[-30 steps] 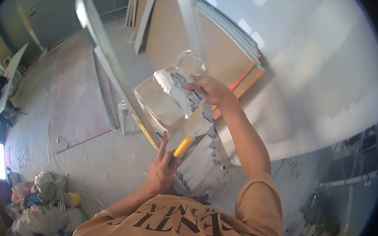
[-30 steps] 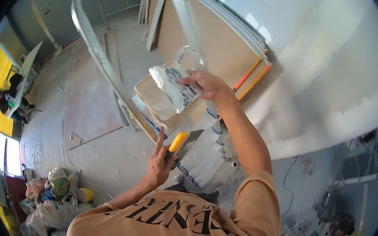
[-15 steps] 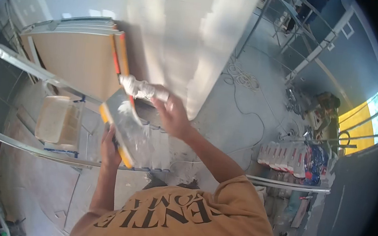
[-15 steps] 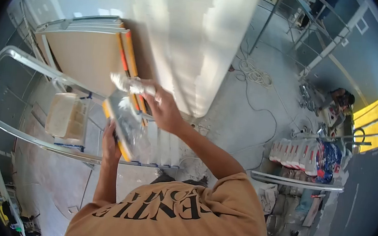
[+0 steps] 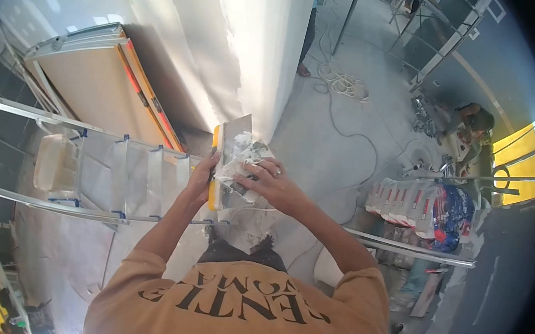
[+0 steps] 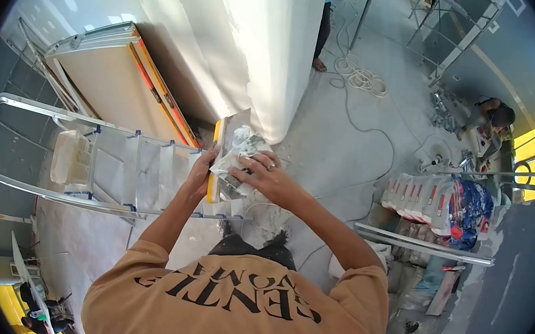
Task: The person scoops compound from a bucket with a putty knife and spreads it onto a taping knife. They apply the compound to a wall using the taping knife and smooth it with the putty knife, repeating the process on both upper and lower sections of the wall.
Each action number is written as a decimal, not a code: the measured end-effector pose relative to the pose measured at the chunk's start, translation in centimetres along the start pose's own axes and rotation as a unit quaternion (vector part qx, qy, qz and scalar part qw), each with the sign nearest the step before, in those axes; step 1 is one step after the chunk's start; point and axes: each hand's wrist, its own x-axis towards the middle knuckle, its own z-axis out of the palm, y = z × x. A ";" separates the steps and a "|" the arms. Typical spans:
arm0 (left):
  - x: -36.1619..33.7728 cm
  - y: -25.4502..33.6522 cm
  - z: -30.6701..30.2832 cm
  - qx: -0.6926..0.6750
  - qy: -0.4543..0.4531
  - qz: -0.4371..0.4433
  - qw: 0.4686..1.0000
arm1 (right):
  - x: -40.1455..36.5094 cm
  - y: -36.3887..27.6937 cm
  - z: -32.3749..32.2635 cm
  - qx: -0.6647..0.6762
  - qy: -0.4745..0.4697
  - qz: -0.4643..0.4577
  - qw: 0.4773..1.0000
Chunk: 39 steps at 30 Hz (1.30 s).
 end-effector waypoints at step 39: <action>4.1 -0.3 9.4 0.037 -0.058 0.020 0.997 | -3.5 4.0 -5.9 0.940 0.231 -0.087 0.235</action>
